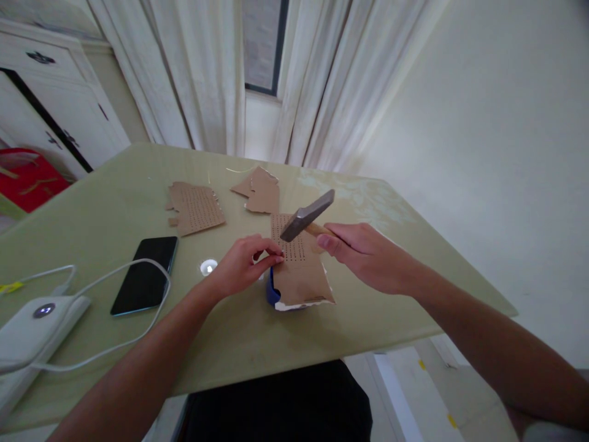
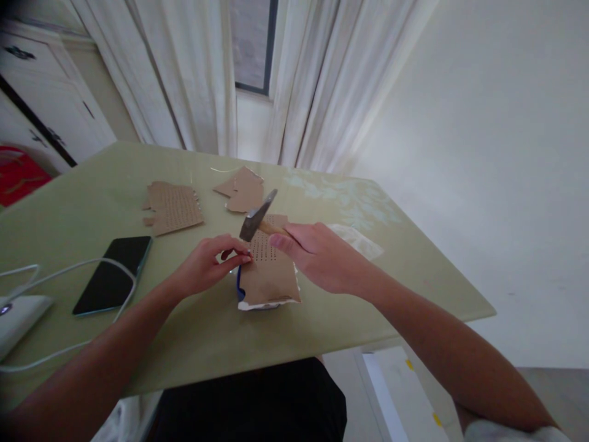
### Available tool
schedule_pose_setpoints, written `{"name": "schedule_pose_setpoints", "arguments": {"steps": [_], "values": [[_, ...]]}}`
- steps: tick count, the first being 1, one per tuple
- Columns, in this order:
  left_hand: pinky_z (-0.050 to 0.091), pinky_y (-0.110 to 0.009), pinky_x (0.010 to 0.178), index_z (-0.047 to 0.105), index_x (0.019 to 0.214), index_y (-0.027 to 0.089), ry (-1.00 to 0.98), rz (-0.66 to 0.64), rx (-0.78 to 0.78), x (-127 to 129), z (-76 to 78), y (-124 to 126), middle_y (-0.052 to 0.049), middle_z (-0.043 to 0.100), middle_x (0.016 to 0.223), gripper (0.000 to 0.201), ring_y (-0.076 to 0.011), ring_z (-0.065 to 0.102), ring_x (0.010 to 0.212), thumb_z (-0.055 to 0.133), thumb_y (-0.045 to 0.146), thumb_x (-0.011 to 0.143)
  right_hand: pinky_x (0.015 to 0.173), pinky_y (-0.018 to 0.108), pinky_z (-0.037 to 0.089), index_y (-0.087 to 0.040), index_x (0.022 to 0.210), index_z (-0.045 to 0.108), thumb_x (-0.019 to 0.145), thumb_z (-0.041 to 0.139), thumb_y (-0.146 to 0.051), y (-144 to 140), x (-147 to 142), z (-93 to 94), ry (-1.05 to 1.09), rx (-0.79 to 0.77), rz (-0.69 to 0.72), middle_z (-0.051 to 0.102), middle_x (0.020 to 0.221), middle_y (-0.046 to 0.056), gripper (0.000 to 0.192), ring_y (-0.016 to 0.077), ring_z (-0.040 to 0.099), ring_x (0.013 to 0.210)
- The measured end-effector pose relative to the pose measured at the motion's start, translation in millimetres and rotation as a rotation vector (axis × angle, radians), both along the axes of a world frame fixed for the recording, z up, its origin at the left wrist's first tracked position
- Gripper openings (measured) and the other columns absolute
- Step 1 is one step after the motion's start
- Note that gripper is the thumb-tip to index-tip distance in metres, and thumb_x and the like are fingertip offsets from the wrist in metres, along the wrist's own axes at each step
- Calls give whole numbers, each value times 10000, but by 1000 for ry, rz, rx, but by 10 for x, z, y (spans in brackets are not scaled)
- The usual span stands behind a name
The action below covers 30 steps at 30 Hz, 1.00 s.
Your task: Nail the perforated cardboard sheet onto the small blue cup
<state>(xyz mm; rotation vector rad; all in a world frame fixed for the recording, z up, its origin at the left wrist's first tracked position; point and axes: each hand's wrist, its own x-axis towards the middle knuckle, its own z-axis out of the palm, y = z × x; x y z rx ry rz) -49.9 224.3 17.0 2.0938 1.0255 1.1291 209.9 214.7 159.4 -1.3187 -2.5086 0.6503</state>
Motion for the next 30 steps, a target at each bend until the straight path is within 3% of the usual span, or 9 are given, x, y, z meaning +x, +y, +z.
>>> {"name": "schedule_pose_setpoints", "arguments": {"steps": [7,12,17,22,27,30], "values": [[473,-271,662,814,930,235,19,-9,16,-10,8,6,-7,784,809,170,-158,623,698,711,343,1012,661,331,315,-224,752,521,1132,445,-608,5,-25,-55,-79,-110,48,588,734,12,545,179,546,705],[485,-256,652,822,974,234,-12,-25,-7,-22,-30,26,-33,820,909,143,-180,694,818,740,347,1004,659,324,326,-237,765,503,1118,382,-723,2,3,-61,86,-69,-34,519,677,-16,612,170,511,675],[493,-254,661,808,904,223,-9,-31,3,-23,-25,27,-32,789,852,159,-178,664,802,749,340,994,665,331,319,-227,756,509,1133,409,-657,-11,-27,-121,-62,-112,34,573,728,5,581,170,528,691],[529,-275,712,830,968,232,-31,-50,8,-9,-12,25,-47,811,917,140,-192,698,854,738,332,1004,656,326,318,-231,784,516,1137,395,-678,-41,-24,-106,69,-74,-35,554,710,-8,582,165,514,682],[532,-277,729,838,925,234,-31,-85,3,1,-11,34,-56,805,958,128,-188,704,866,752,299,995,660,334,300,-226,726,497,1143,440,-604,-17,-11,-170,-55,-142,32,557,700,-3,566,166,505,679],[529,-267,706,842,945,230,-25,-101,-39,-4,4,31,-59,798,986,117,-175,703,848,752,288,993,667,332,304,-227,748,503,1141,426,-619,-12,19,-210,0,-124,-19,549,703,-6,560,167,517,684]]}}
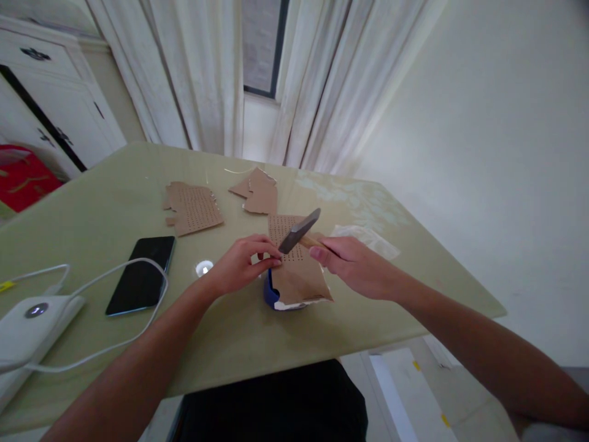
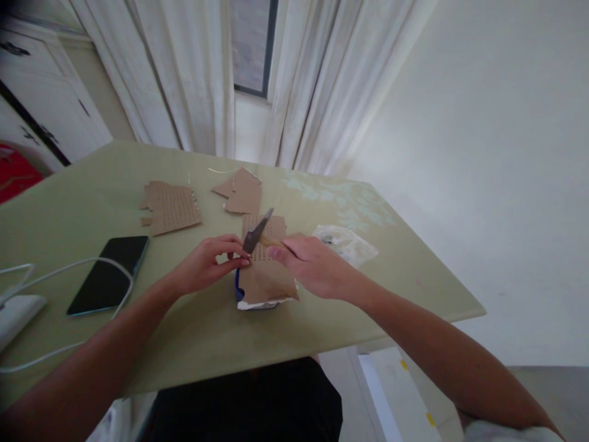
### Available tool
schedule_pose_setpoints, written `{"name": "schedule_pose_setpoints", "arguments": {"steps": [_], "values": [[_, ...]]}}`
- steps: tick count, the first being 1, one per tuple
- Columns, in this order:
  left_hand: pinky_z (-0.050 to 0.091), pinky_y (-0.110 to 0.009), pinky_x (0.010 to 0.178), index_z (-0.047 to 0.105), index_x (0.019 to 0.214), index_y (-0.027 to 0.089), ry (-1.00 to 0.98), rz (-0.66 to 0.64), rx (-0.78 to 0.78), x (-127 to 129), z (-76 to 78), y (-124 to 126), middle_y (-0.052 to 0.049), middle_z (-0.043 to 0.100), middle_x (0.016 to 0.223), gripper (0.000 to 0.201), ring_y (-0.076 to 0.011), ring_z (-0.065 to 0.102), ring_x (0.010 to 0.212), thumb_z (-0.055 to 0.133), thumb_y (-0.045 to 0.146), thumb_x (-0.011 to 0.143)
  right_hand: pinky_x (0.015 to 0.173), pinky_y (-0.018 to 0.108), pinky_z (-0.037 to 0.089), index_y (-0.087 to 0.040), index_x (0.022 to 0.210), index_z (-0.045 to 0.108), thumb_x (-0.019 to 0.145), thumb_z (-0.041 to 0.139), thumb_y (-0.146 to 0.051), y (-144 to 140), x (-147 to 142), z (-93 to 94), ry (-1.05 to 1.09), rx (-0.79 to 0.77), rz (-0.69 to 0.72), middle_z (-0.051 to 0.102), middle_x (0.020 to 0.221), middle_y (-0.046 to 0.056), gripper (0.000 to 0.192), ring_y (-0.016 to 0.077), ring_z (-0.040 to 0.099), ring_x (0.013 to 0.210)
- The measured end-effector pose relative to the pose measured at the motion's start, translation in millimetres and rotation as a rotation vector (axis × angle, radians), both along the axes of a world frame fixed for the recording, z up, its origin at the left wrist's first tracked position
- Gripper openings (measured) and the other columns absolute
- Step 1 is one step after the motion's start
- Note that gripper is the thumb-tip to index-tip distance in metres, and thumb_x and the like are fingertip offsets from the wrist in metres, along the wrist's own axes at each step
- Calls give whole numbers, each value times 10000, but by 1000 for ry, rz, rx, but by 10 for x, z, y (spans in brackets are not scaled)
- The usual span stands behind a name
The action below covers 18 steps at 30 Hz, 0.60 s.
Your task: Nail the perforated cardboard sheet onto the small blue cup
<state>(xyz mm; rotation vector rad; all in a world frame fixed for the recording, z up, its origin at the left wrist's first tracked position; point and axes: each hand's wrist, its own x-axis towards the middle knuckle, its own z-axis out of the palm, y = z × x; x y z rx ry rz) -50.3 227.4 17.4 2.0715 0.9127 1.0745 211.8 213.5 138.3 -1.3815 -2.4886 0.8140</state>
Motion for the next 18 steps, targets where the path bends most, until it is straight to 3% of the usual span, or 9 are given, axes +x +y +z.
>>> {"name": "schedule_pose_setpoints", "arguments": {"steps": [4,8,13,18], "values": [[499,-257,642,829,959,229,15,-6,-51,-30,22,-9,-58,792,1012,116,-185,715,875,760,319,980,669,329,312,-233,774,504,1139,402,-640,-1,-2,-63,63,-20,-26,532,696,-14,556,169,514,679],[547,-314,832,804,934,224,6,-31,-51,-41,18,-16,-43,784,1033,118,-195,717,939,811,341,948,672,336,298,-230,735,489,1132,445,-612,-26,-12,-117,-26,-22,32,539,700,-5,553,174,518,693],[514,-321,815,781,976,220,5,-37,-60,-27,-11,-16,-27,757,1028,288,-193,690,914,924,441,858,668,332,307,-223,811,544,1136,385,-681,-76,27,-157,106,24,-43,551,707,-8,584,171,519,695],[491,-334,812,744,1096,218,23,-30,-82,-21,2,-32,-19,736,1029,448,-206,644,914,961,478,803,665,332,298,-219,745,501,1144,467,-516,-65,3,-293,-30,-21,-11,551,705,-5,499,166,522,684]]}}
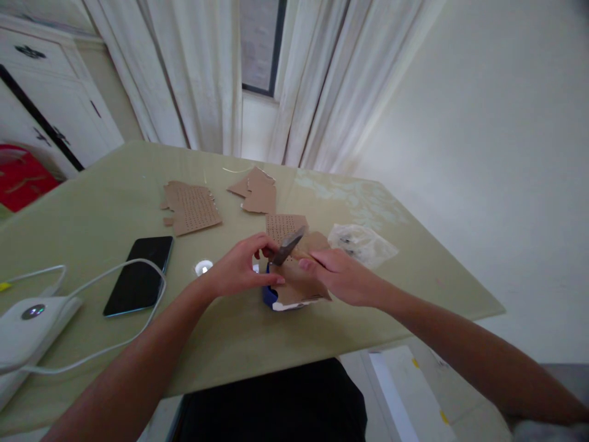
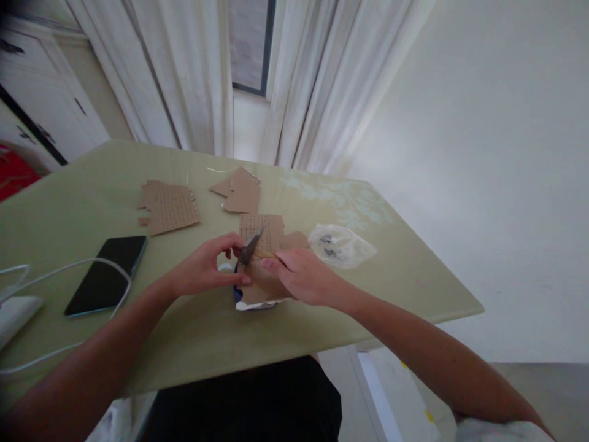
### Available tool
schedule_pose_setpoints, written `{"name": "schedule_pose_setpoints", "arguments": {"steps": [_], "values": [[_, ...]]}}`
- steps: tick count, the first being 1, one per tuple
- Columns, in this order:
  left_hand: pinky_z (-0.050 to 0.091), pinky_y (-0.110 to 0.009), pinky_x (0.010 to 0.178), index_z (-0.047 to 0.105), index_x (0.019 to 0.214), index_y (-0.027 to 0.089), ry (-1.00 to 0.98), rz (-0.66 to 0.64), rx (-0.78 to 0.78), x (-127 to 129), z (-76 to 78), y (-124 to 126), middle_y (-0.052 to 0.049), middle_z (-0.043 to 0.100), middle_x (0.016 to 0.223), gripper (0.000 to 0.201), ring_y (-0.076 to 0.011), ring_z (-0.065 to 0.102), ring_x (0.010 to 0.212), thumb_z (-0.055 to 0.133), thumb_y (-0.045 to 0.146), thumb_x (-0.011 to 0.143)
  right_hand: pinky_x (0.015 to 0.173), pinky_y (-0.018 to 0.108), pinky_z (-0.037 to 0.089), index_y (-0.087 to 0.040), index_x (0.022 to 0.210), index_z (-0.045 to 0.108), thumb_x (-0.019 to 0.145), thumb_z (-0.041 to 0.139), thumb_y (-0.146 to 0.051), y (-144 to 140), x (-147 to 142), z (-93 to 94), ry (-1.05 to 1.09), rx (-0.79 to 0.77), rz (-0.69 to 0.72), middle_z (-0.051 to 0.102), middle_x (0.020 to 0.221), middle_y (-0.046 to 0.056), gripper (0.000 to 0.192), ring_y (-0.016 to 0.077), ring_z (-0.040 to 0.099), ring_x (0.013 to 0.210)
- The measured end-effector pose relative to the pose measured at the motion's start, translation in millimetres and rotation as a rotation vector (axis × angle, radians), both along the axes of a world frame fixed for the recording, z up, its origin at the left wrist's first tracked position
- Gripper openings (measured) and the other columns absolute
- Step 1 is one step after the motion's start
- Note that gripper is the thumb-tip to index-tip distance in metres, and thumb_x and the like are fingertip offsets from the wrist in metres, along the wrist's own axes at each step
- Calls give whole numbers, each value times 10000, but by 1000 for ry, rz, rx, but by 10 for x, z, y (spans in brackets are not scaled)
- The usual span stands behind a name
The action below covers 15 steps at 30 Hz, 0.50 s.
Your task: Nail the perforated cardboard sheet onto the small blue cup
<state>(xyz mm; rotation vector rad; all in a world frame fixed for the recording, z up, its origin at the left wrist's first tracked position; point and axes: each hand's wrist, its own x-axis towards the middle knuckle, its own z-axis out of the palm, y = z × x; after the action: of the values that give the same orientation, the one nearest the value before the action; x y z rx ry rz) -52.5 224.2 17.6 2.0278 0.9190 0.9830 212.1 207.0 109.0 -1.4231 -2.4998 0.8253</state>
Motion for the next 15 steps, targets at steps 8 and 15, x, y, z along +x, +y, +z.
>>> {"name": "schedule_pose_setpoints", "arguments": {"steps": [8,15], "values": [[496,-344,823,705,1253,217,-3,23,-33,1,-2,-19,-29,725,1096,608,-217,637,946,977,486,780,696,328,323,-217,791,527,1157,447,-497,-1,-40,-7,-23,1,-18,596,760,11,468,177,557,718],[503,-348,836,699,1223,222,14,20,-7,2,-23,-23,-26,713,1092,553,-217,631,954,962,463,801,699,330,315,-212,857,573,1174,437,-484,-50,-91,-43,-45,86,-22,631,771,18,439,179,573,715]]}}
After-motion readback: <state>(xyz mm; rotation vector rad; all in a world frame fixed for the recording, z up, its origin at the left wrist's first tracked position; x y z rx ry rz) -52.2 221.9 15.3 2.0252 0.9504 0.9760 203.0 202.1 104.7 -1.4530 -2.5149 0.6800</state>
